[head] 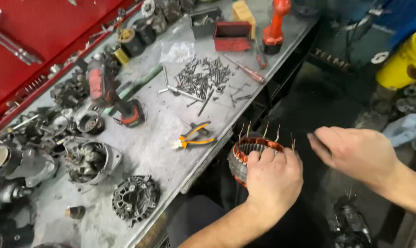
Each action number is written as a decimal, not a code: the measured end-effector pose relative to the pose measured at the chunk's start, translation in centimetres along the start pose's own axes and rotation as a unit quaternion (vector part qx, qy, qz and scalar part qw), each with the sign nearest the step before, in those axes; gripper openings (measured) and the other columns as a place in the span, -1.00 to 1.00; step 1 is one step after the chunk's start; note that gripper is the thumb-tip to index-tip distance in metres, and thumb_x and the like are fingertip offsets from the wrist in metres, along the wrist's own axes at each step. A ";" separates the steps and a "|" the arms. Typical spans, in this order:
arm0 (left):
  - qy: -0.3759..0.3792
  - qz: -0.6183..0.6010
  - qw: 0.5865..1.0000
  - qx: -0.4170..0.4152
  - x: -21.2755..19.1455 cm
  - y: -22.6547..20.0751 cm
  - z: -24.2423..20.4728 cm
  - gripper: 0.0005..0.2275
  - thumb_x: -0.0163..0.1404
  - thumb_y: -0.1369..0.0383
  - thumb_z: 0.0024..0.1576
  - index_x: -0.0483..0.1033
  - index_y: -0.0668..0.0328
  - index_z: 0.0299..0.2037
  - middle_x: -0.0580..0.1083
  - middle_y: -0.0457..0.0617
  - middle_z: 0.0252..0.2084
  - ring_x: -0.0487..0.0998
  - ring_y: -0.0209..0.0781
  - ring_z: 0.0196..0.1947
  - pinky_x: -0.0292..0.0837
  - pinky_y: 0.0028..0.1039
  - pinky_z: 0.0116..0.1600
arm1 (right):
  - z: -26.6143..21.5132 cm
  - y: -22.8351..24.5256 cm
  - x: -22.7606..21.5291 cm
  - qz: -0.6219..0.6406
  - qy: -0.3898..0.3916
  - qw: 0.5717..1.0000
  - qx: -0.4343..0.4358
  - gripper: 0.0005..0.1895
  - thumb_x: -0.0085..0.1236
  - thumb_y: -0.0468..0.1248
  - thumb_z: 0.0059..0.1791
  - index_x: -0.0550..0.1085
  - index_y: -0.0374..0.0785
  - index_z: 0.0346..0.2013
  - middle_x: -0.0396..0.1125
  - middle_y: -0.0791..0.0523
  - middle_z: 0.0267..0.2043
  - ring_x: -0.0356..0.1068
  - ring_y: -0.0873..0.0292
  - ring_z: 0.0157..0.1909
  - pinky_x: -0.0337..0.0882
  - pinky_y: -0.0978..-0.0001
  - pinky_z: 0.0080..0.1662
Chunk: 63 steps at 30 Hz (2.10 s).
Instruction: The person uses pliers to cut wires on a disassembled alternator stator. They then use a screwdriver to scrape and clean the copper windings on the stator core.
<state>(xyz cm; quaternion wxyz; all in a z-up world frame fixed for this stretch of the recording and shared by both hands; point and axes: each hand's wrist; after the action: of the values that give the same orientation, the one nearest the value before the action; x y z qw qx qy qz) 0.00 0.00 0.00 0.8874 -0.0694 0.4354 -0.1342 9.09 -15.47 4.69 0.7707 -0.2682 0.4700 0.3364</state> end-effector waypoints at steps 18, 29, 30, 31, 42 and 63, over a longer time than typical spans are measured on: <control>-0.028 0.000 1.000 0.014 0.0 1.3 -0.4 -0.81 0.09 0.35 0.13 0.41 0.09 -0.52 0.42 -0.08 -0.57 0.46 -0.10 -0.43 0.26 -0.22 -0.23 | 1.1 0.3 1.0 0.004 -0.016 0.999 -0.041 -0.65 0.22 -0.05 -0.10 0.33 -0.09 -0.66 0.25 0.09 -0.72 0.34 0.01 -0.71 0.34 0.14 -0.60; -0.048 -0.004 0.999 0.020 -0.7 1.7 0.0 -0.79 0.12 0.36 0.14 0.41 0.11 -0.52 0.41 -0.09 -0.59 0.45 -0.10 -0.46 0.24 -0.24 -0.26 | 0.8 0.8 1.3 0.037 -0.036 0.999 -0.018 -0.64 0.27 -0.03 -0.11 0.36 -0.10 -0.65 0.28 0.07 -0.71 0.35 -0.05 -0.68 0.34 0.11 -0.59; -0.054 -0.014 0.998 0.013 -0.6 1.7 0.2 -0.81 0.12 0.35 0.11 0.41 0.11 -0.52 0.42 -0.07 -0.58 0.46 -0.10 -0.46 0.24 -0.24 -0.26 | 0.9 0.7 1.4 0.044 -0.043 0.998 -0.026 -0.65 0.27 -0.04 -0.12 0.36 -0.10 -0.65 0.28 0.08 -0.72 0.35 -0.04 -0.68 0.34 0.10 -0.59; -0.049 -0.013 0.999 0.010 -0.8 1.7 0.0 -0.81 0.12 0.35 0.11 0.41 0.11 -0.52 0.42 -0.07 -0.58 0.46 -0.10 -0.46 0.24 -0.24 -0.26 | 0.9 0.7 1.6 0.049 -0.039 0.998 -0.026 -0.65 0.27 -0.04 -0.12 0.36 -0.10 -0.65 0.28 0.08 -0.72 0.35 -0.04 -0.68 0.34 0.10 -0.59; -0.052 -0.060 0.997 -0.001 -1.5 3.3 0.5 -0.78 0.15 0.34 0.14 0.47 0.11 -0.54 0.43 -0.10 -0.61 0.47 -0.08 -0.48 0.30 -0.23 -0.24 | 0.7 1.4 2.2 0.082 -0.087 0.992 -0.032 -0.69 0.23 -0.10 -0.09 0.37 -0.14 -0.62 0.27 0.06 -0.67 0.34 -0.04 -0.63 0.35 0.13 -0.53; -0.045 -0.306 0.945 -0.105 -2.9 11.4 -1.1 -0.91 0.16 0.37 0.12 0.69 0.17 -0.29 0.43 0.04 -0.59 0.44 -0.05 -0.57 0.29 -0.27 -0.40 | 4.7 6.0 3.6 0.150 -0.138 0.978 -0.049 -0.74 0.24 -0.17 -0.06 0.41 -0.18 -0.57 0.29 0.08 -0.60 0.36 0.00 -0.57 0.34 0.18 -0.49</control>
<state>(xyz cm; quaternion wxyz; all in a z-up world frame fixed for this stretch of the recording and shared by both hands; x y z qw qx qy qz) -0.59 11.72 -1.19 0.8103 -0.2981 0.3641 -0.3492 8.21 -7.30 2.77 0.7547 -0.1835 0.3768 0.5048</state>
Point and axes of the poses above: each hand's wrist, its own z-axis towards the middle knuckle, its own x-axis out of the palm, y = z × x
